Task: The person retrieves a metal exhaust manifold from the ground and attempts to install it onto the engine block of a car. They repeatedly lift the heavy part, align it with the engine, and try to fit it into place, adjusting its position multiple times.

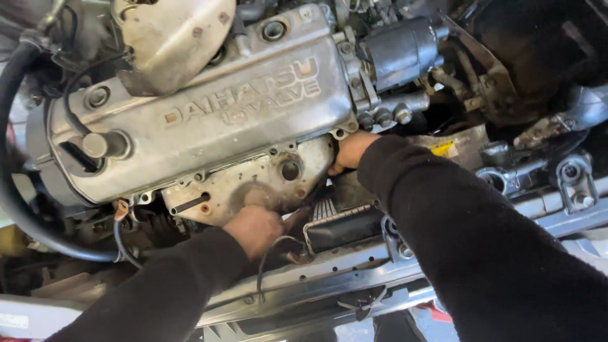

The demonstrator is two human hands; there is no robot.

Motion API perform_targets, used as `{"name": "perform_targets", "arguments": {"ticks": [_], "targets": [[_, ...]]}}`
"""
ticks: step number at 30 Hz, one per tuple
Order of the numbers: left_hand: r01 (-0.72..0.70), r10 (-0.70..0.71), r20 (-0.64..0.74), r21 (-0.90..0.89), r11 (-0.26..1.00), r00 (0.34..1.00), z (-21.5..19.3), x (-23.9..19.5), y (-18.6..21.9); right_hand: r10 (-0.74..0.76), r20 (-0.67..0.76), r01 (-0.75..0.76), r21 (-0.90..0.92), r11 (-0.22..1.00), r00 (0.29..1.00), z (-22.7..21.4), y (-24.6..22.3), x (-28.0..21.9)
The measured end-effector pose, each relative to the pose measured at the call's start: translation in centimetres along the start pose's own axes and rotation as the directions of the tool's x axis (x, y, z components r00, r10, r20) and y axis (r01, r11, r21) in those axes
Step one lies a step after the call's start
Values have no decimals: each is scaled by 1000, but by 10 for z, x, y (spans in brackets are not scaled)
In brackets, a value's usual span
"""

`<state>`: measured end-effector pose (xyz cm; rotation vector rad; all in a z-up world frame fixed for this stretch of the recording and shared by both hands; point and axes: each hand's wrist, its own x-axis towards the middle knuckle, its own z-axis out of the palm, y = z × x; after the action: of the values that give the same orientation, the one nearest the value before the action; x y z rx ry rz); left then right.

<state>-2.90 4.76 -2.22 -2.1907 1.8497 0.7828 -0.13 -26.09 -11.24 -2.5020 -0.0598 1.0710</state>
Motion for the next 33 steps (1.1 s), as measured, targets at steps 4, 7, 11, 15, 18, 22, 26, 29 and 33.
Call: {"name": "perform_targets", "arguments": {"ticks": [4,7,11,15,18,22,26,29,33], "targets": [[128,-135,-55,-120,984,989,-1,4,4,-56,-71,61,69,996,996,9,6,6],[242,-246,17,-255,936,969,32,11,-2,-102,-120,116,112,987,988,13,10,9],[20,-27,-21,-279,960,999,29,23,-2,-60,-86,68,99,993,994,10,8,9],[220,-173,170,-317,922,970,28,28,4,11,33,-11,12,1000,999,10,7,10],[177,-145,136,-265,948,980,32,31,7,29,31,-31,49,998,999,7,3,4],[177,-141,212,-161,971,967,26,35,11,33,3,-33,120,992,999,1,-1,-2],[112,-75,179,-204,973,981,-8,23,11,-73,-79,90,238,967,994,-1,-2,-10],[198,-160,179,-225,954,971,-20,24,14,-101,-110,131,318,939,989,-5,-7,-13],[230,-173,266,-199,953,948,-24,34,19,-19,23,14,208,978,1000,0,-3,-8]]}}
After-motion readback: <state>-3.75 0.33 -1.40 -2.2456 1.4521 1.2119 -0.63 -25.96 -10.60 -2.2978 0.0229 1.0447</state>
